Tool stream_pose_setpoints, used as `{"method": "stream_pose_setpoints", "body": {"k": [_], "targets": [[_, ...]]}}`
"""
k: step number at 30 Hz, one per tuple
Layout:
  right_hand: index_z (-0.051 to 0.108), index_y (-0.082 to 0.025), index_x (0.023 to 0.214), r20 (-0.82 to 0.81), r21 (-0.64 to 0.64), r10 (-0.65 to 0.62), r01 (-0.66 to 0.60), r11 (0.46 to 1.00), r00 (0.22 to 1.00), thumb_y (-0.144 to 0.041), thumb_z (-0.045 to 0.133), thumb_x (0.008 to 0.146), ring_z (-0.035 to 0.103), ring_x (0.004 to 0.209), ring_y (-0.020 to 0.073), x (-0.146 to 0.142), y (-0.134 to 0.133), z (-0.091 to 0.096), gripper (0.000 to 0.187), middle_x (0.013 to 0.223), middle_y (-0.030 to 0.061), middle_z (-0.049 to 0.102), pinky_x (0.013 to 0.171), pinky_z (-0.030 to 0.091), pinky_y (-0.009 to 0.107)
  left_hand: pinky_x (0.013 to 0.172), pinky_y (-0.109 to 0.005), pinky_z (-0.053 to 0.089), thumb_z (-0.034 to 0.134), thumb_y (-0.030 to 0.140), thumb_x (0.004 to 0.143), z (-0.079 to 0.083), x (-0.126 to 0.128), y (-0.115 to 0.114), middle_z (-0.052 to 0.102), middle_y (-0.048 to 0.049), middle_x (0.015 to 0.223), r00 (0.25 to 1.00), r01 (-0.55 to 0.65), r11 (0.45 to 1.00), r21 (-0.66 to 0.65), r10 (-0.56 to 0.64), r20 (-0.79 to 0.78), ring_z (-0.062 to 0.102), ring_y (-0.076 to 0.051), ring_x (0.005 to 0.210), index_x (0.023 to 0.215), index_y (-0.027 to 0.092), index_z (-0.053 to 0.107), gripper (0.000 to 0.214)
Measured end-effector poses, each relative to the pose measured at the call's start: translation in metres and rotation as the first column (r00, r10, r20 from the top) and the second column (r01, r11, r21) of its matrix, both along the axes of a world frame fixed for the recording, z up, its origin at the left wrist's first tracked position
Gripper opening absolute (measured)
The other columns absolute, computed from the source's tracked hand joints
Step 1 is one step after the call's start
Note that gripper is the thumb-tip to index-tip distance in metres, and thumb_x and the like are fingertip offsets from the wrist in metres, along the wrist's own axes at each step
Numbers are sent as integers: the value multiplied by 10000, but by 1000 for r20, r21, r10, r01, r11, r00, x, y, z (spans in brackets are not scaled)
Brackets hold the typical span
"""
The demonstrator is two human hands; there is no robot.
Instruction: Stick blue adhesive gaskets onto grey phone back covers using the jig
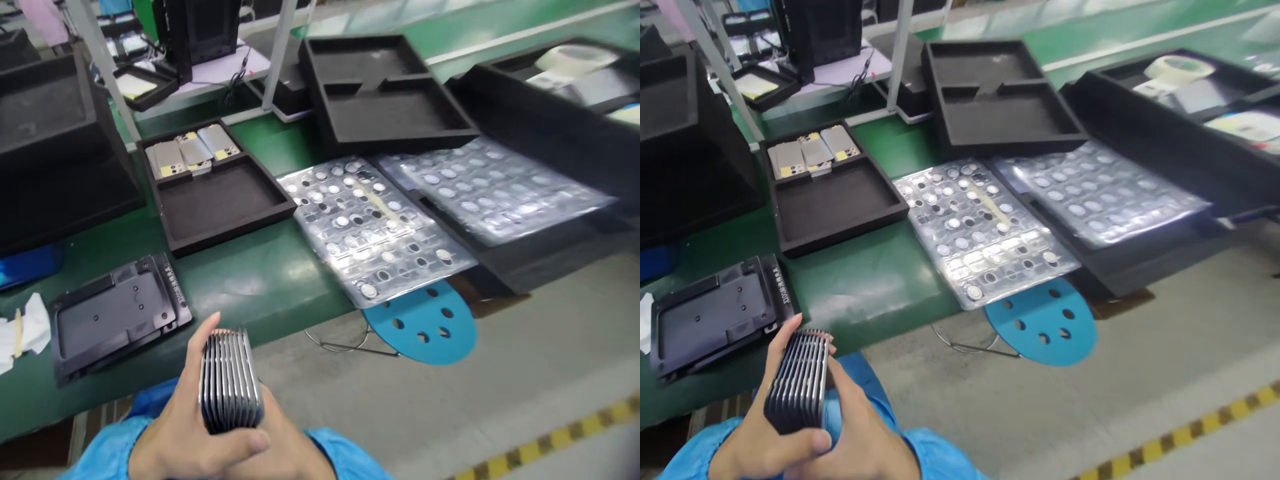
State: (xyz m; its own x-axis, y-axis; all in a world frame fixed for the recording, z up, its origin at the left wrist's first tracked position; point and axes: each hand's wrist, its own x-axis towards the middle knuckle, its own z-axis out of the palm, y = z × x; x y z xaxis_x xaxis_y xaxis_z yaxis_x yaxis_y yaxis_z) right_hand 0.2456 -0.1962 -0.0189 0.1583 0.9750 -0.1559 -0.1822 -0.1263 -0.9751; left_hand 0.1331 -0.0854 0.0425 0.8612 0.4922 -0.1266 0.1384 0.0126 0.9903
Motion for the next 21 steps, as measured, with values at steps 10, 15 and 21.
{"method": "stream_pose_setpoints", "body": {"k": [10, 15, 21], "targets": [[-1, -263, 1616, -362, -236, 69, -163, 958, 930, -756, 838, 580, 548, 1340, 364, -74, -35, -18, 1421, 1488, 203, 469, 1088, 479, 539, 1130, -473, 421, 725, 535, 842, -27, -83, -31, 567, -133, 1424, 861, -494, 806, -325, 401, -313, 581, -316, 1270, 1568, 266, 208, 931], [39, -258, 1619, -350, -197, 195, -276, 941, 916, -729, 747, 737, 502, 1390, 338, -79, -29, -12, 1226, 1565, 201, 393, 1111, 447, 537, 1145, -452, 398, 674, 552, 884, -36, -104, -35, 582, -112, 1416, 840, -541, 765, -349, 475, -261, 588, -293, 1274, 1556, 281, 234, 848], [60, -274, 1613, -259, -232, 220, -281, 931, 941, -724, 709, 773, 555, 1341, 333, -84, -29, -14, 1153, 1511, 192, 458, 1083, 478, 533, 1170, -462, 366, 660, 555, 897, -46, -115, -37, 565, -99, 1435, 848, -530, 771, -354, 476, -232, 573, -288, 1294, 1552, 295, 247, 818]]}}
